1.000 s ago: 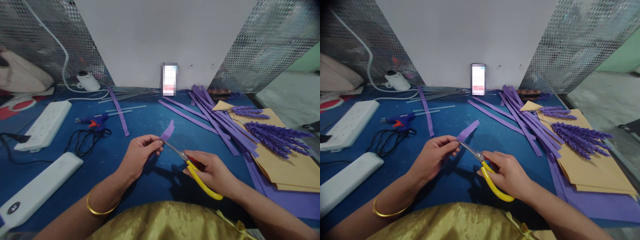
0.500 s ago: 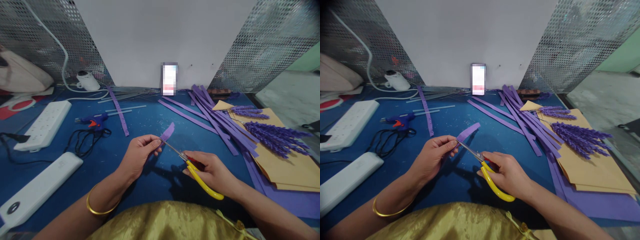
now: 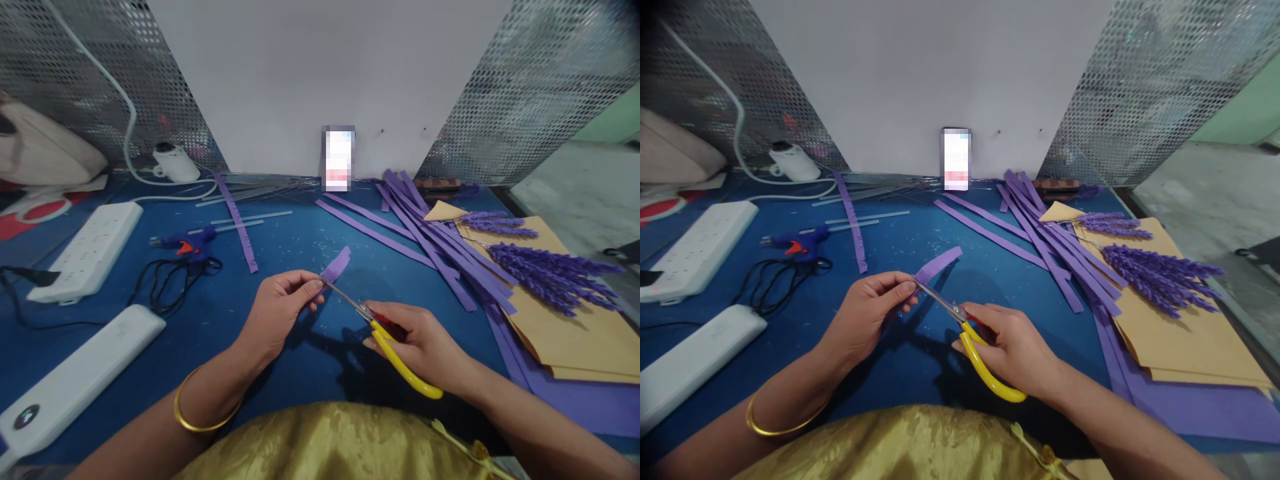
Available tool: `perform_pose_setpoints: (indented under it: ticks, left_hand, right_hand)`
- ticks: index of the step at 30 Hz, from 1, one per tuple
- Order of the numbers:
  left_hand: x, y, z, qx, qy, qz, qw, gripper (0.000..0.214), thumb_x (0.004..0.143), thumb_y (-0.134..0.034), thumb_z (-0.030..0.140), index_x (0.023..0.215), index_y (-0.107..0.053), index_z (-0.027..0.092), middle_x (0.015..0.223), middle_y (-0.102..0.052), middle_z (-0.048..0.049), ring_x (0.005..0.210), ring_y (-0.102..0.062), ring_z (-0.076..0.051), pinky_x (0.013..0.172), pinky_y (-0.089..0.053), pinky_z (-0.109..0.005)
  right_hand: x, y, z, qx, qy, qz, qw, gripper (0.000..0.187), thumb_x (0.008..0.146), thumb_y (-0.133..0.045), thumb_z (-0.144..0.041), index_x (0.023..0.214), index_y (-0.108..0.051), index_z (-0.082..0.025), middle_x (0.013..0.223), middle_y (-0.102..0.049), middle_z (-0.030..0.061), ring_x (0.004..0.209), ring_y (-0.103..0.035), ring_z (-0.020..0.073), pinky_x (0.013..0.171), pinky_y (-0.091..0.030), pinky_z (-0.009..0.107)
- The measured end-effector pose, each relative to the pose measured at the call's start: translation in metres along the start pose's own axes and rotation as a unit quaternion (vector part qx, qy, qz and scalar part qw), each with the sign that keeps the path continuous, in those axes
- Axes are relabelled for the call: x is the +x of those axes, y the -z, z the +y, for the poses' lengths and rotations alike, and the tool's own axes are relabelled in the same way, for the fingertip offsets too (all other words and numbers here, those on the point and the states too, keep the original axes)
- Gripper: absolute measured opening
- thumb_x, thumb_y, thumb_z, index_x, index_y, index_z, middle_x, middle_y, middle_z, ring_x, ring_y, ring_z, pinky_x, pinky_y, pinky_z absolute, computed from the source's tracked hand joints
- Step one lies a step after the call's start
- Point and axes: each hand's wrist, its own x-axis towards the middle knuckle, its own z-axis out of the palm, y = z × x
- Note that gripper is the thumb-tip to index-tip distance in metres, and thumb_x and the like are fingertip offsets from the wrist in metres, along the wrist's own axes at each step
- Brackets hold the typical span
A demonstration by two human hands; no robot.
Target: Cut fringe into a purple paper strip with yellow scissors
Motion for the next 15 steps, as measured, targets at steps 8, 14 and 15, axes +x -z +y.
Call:
perform_pose_setpoints:
  ticks: [8, 14, 15]
  left_hand:
    - [0.0009, -0.0002, -0.0004, -0.016, -0.001, -0.006, 1.000, 0.014, 0.076, -0.075, 0.029, 0.070, -0.074, 0.017, 0.061, -0.065, 0.0016, 0.056, -0.053, -0.008, 0.057, -0.041, -0.019]
    - [0.0006, 0.0005, -0.0004, -0.045, 0.020, -0.014, 0.999, 0.014, 0.075, -0.077, 0.029, 0.071, -0.075, 0.016, 0.063, -0.066, 0.0008, 0.056, -0.054, -0.007, 0.057, -0.042, -0.018]
    - [0.0005, 0.0007, 0.0001, -0.052, 0.023, -0.017, 0.998, 0.013, 0.074, -0.078, 0.029, 0.071, -0.075, 0.016, 0.063, -0.067, 0.0006, 0.057, -0.054, -0.007, 0.057, -0.042, -0.018]
  right_hand:
    - [0.0005, -0.0002, -0.0014, -0.002, 0.002, 0.002, 1.000, 0.023, 0.090, -0.066, -0.043, 0.093, -0.069, -0.020, 0.088, -0.070, 0.0039, 0.073, -0.059, 0.0161, 0.066, -0.047, 0.026]
    - [0.0005, -0.0013, 0.0006, 0.003, -0.003, 0.009, 1.000, 0.026, 0.089, -0.068, -0.041, 0.104, -0.072, -0.020, 0.093, -0.072, 0.0050, 0.075, -0.061, 0.0170, 0.067, -0.048, 0.027]
    - [0.0003, -0.0011, 0.0003, 0.004, -0.004, 0.011, 1.000, 0.028, 0.089, -0.068, -0.042, 0.105, -0.072, -0.020, 0.093, -0.072, 0.0053, 0.075, -0.061, 0.0174, 0.068, -0.048, 0.027]
